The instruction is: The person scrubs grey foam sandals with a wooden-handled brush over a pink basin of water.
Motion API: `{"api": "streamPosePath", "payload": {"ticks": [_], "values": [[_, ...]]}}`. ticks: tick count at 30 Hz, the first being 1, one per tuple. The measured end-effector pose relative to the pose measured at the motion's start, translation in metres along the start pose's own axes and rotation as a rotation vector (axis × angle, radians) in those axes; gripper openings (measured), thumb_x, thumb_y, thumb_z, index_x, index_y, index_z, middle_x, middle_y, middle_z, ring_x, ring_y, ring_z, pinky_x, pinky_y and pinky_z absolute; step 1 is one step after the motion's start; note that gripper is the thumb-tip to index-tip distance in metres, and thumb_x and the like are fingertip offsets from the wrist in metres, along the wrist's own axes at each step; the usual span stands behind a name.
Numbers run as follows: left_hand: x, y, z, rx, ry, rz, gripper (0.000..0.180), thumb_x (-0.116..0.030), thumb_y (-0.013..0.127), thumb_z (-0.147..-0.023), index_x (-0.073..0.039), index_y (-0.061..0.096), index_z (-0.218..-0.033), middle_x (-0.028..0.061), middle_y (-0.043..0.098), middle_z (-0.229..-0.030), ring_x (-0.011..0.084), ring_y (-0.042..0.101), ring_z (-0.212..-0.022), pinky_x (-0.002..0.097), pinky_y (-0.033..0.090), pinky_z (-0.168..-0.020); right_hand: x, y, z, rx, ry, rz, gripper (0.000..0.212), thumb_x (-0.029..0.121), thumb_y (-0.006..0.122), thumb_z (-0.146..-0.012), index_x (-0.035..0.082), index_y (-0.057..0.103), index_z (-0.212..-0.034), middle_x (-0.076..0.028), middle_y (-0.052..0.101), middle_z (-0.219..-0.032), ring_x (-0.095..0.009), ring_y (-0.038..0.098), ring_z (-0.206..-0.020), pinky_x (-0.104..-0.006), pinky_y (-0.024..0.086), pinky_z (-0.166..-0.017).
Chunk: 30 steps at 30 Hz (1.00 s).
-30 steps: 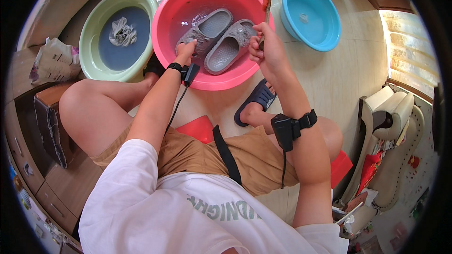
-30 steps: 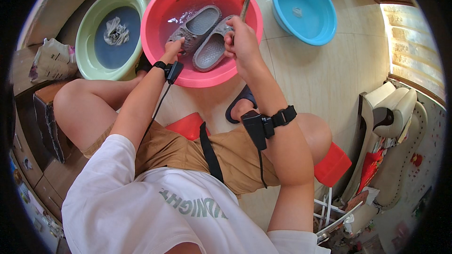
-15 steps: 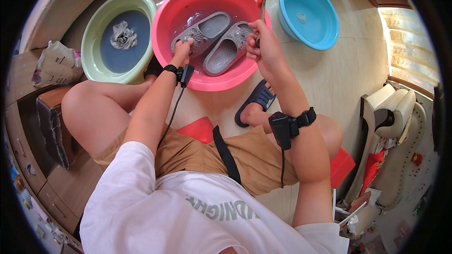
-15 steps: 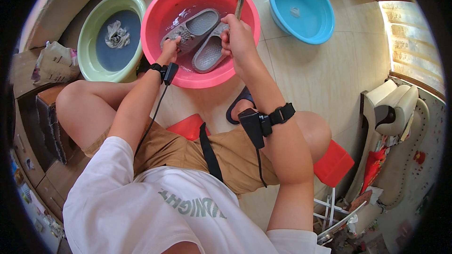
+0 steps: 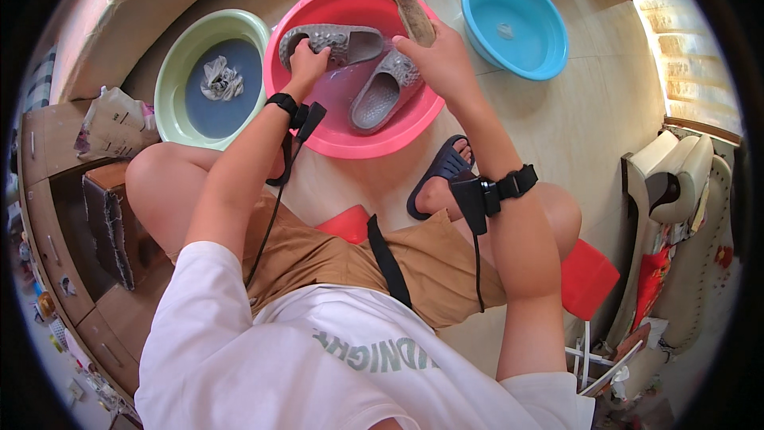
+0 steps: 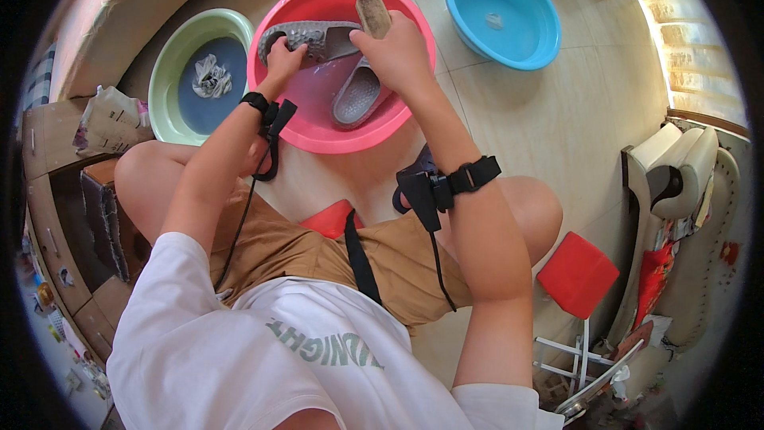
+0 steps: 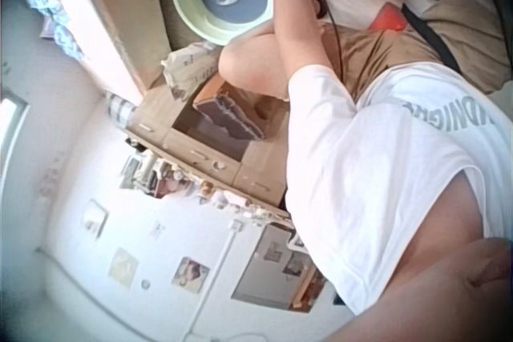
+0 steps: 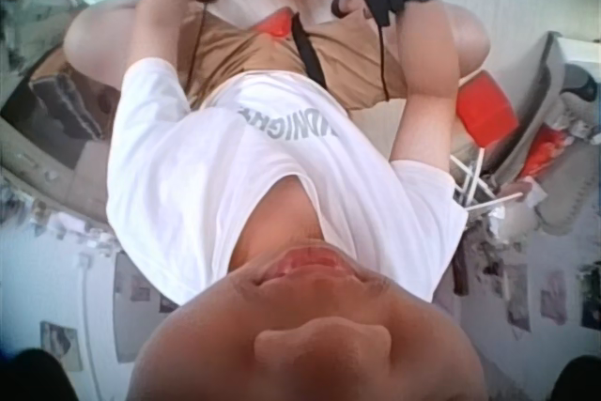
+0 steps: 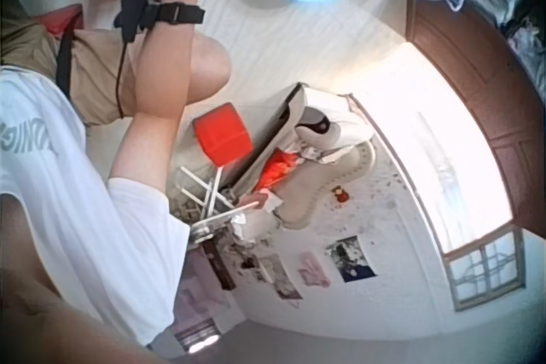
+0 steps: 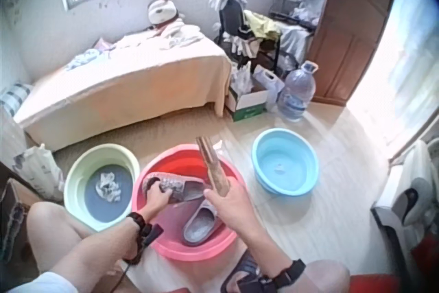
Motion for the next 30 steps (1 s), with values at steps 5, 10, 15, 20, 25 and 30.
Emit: {"api": "streamPosePath", "payload": {"ticks": [5,10,15,20,25,30], "values": [[-0.043,-0.044,-0.023,0.056,0.06,0.017,0.052,-0.032,0.074,-0.082,0.004,0.061,-0.117,0.0251,0.07,-0.107,0.04,0.067,-0.104,0.0438,0.051,-0.09,0.028,-0.026,0.005,0.041,-0.023,0.426,0.048,0.038,0.072,-0.083,-0.002,0.064,-0.109,-0.024,0.07,-0.097,-0.039,0.068,-0.093,-0.0441,0.053,-0.082],[-0.076,-0.085,-0.033,0.288,-0.097,0.302,0.048,-0.021,0.066,-0.093,0.006,0.051,-0.129,0.0124,0.063,-0.12,0.0215,0.06,-0.105,0.0354,0.051,-0.089,0.023,-0.052,0.005,0.067,-0.06,0.684,0.049,0.036,0.072,-0.081,-0.002,0.063,-0.112,-0.022,0.069,-0.097,-0.039,0.066,-0.09,-0.0424,0.052,-0.08],[-0.117,-0.116,-0.015,0.286,-0.058,0.481,0.024,-0.019,0.065,-0.092,-0.002,0.06,-0.107,0.0071,0.064,-0.098,0.0174,0.06,-0.09,0.0353,0.05,-0.079,0.018,-0.056,0.009,0.129,-0.067,0.624,0.044,0.029,0.072,-0.077,0.003,0.064,-0.112,-0.022,0.07,-0.094,-0.039,0.067,-0.088,-0.0456,0.053,-0.078],[-0.121,-0.134,-0.017,0.187,-0.051,0.522,0.019,-0.018,0.065,-0.087,-0.003,0.064,-0.098,0.0055,0.061,-0.091,0.0169,0.057,-0.083,0.0339,0.048,-0.073,0.011,-0.042,0.01,0.241,-0.102,0.637,0.041,0.026,0.071,-0.077,0.008,0.063,-0.112,-0.02,0.07,-0.091,-0.039,0.067,-0.088,-0.0477,0.052,-0.076],[-0.111,-0.143,-0.017,0.132,-0.299,0.694,0.023,-0.023,0.065,-0.08,-0.005,0.063,-0.093,0.007,0.06,-0.088,0.0214,0.058,-0.079,0.0376,0.048,-0.07,0.008,-0.031,0.011,0.257,-0.106,0.781,0.038,0.027,0.071,-0.081,0.01,0.061,-0.113,-0.018,0.07,-0.092,-0.038,0.067,-0.088,-0.0485,0.052,-0.074],[-0.118,-0.155,-0.003,0.18,-0.344,0.814,0.024,-0.026,0.066,-0.082,-0.005,0.065,-0.094,0.0066,0.063,-0.089,0.0191,0.061,-0.08,0.0355,0.05,-0.071,0.013,-0.022,0.014,0.234,-0.135,0.794,0.045,0.039,0.075,-0.082,0.009,0.06,-0.113,-0.018,0.07,-0.09,-0.038,0.067,-0.087,-0.0475,0.052,-0.073]]}}
Point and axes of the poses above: each hand's wrist, its own z-axis away from the middle knuckle, its own y-axis out of the palm, x = y × z, the point moved 6 cm from there along -z, towards the middle knuckle
